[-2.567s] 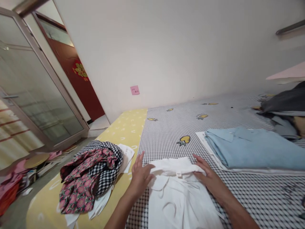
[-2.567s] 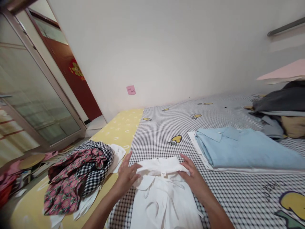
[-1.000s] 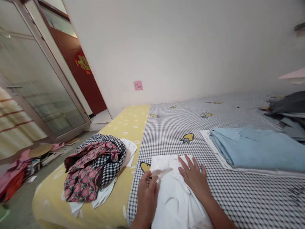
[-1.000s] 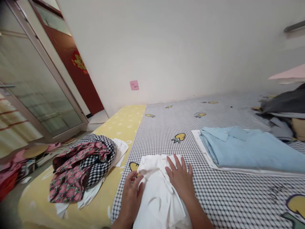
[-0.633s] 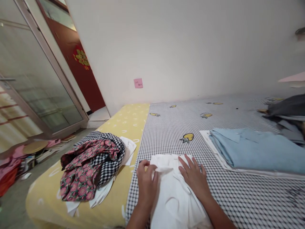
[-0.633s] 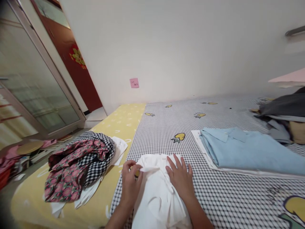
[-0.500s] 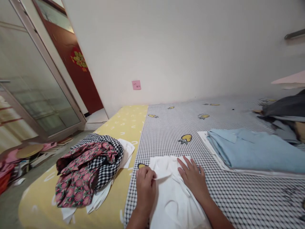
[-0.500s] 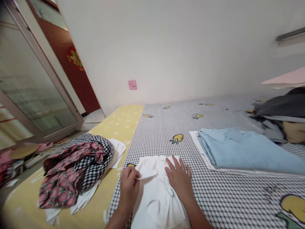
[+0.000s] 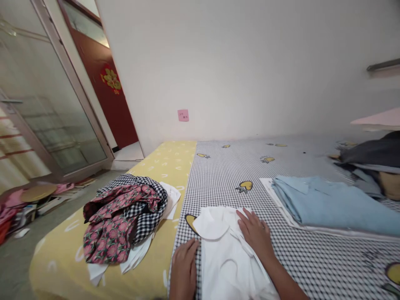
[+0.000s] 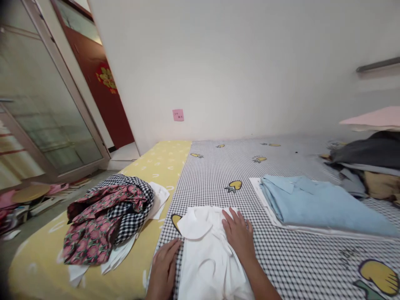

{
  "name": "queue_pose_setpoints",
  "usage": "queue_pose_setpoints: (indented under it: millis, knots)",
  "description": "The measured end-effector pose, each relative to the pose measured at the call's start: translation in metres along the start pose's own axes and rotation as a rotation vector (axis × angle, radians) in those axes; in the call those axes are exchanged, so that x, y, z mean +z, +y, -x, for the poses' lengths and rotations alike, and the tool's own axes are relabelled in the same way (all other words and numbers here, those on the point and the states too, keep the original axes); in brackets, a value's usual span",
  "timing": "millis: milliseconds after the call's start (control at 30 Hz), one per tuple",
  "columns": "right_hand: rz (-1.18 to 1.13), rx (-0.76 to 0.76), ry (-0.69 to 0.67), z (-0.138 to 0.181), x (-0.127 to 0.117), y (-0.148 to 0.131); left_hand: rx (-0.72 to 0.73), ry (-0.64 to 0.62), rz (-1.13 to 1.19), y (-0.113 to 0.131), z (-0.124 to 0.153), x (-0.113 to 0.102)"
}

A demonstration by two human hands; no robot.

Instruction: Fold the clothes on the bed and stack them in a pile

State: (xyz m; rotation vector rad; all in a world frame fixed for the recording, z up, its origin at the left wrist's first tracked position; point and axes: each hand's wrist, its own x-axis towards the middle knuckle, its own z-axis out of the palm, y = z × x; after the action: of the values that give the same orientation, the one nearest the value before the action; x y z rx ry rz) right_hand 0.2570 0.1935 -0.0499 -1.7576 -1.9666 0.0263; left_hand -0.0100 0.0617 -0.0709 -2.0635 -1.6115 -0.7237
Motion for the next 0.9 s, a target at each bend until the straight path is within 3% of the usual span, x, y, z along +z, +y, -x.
queue_pose_setpoints:
  millis: [167,233,333,433,533,633,900]
  knots:
    - [-0.107,0.060,-0.152,-0.010,-0.022,0.003,-0.096,0.166,-0.196,0.010,0.017,0.008]
    - [-0.085,0.092,-0.076,-0.011,-0.039,-0.003,-0.154,0.183,-0.204,0.017,0.018,0.010]
    - [-0.087,0.058,0.105,-0.008,-0.067,-0.030,-0.204,0.198,-0.201,0.023,0.017,0.012]
    - [-0.189,-0.046,-0.031,-0.008,-0.082,-0.070,-0.228,0.215,-0.183,0.026,0.017,0.013]
    - [-0.231,-0.058,-0.213,-0.018,-0.076,-0.104,-0.242,0.237,-0.155,0.027,0.018,0.014]
    - [-0.216,-0.005,-0.326,-0.031,-0.061,-0.121,-0.244,0.252,-0.162,0.028,0.019,0.015]
    - [-0.364,0.071,-0.476,-0.040,-0.042,-0.115,-0.246,0.264,-0.187,0.030,0.019,0.020]
